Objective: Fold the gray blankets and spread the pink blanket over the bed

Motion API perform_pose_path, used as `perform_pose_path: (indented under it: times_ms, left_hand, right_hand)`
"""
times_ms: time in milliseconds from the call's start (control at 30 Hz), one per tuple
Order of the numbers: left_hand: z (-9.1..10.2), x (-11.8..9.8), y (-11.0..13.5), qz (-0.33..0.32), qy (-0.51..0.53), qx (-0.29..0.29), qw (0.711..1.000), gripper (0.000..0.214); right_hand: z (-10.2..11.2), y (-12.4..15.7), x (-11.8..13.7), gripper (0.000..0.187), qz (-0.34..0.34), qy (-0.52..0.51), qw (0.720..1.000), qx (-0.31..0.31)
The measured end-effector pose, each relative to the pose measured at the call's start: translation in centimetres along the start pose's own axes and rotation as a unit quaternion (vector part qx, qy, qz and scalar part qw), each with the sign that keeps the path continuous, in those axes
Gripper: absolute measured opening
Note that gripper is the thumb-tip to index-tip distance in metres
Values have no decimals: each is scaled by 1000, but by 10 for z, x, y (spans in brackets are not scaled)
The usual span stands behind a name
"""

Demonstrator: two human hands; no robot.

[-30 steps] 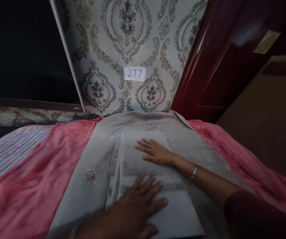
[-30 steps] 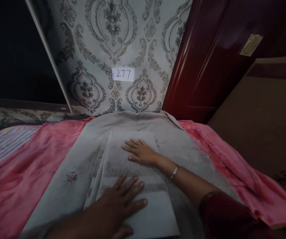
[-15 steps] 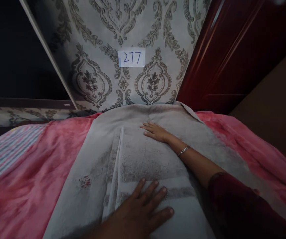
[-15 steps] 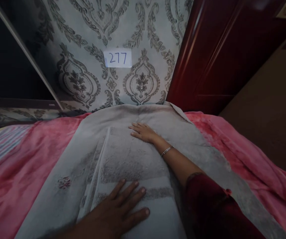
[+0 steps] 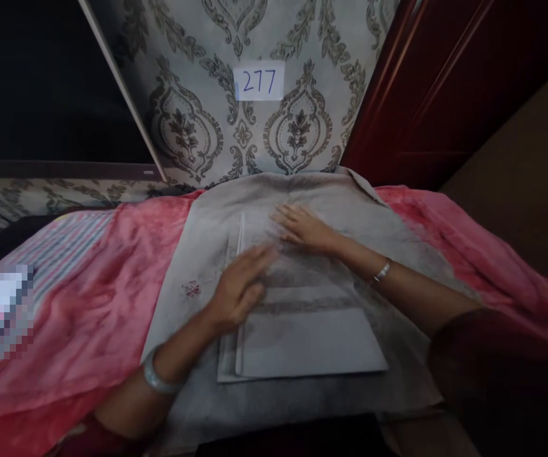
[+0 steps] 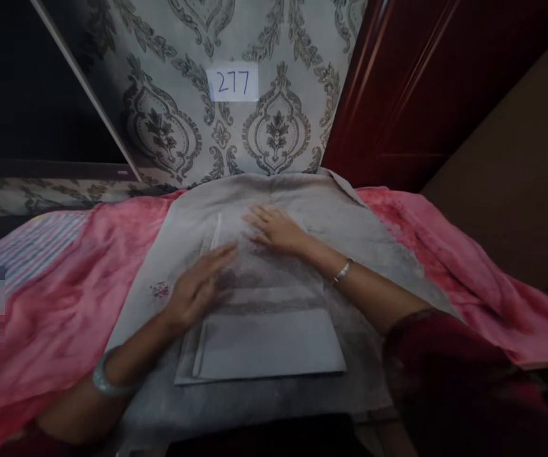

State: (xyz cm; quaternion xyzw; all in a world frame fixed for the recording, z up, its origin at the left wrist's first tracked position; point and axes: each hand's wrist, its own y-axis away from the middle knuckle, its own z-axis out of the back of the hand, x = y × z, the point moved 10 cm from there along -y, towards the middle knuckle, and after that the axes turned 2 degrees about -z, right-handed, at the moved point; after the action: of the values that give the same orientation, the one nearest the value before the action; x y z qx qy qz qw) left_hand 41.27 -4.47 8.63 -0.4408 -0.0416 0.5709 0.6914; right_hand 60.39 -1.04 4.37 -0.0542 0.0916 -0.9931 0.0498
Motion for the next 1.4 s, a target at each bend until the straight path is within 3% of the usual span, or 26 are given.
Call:
perform_pose_path:
  times_ms: [67, 133, 200, 300, 367, 467, 733, 933, 1033, 1200, 1300, 1400]
  left_hand:
    - [18, 21, -14, 53, 24, -34, 998, 56]
    - [17, 42, -27, 93, 34, -6, 995, 62]
    - [-1, 63, -33, 128, 12, 66, 990, 66]
    - [-36, 95, -23, 171, -69, 187, 965, 63]
    - [-50, 108, -14, 176, -126, 232, 948, 58]
    - [-58, 115, -7, 164, -172, 252, 938, 55]
    - [-55, 117, -9, 158, -208, 253, 932, 55]
    - [-54, 118, -9, 147, -218, 246, 933, 56]
    - [-54, 117, -10, 145, -226, 247, 931, 56]
    - [-55, 111, -12, 130, -239, 247, 930, 57]
    - [-54, 109, -11, 120, -244, 248, 930, 59]
    - [-49, 108, -14, 121, -251, 248, 928, 60]
  right_hand:
    - [-4, 27, 57, 68, 77, -16, 997, 17]
    - [-15, 53, 109, 70, 144, -28, 988, 40]
    - [-27, 71, 147, 71, 187, -36, 980, 60]
    - [-41, 80, 171, 74, 189, -42, 979, 69]
    - [-46, 81, 173, 75, 172, -44, 982, 66]
    - [-48, 86, 174, 79, 156, -47, 985, 64]
    - [-45, 126, 201, 81, 156, -108, 978, 82]
    - [-22, 162, 217, 71, 134, -221, 960, 107]
    - [-9, 171, 195, 64, 101, -226, 965, 87]
    - [-9, 177, 127, 63, -23, -76, 996, 44]
    - [-23, 186, 116, 68, -49, -46, 996, 55]
    - [-29, 196, 121, 71, -46, -56, 996, 47]
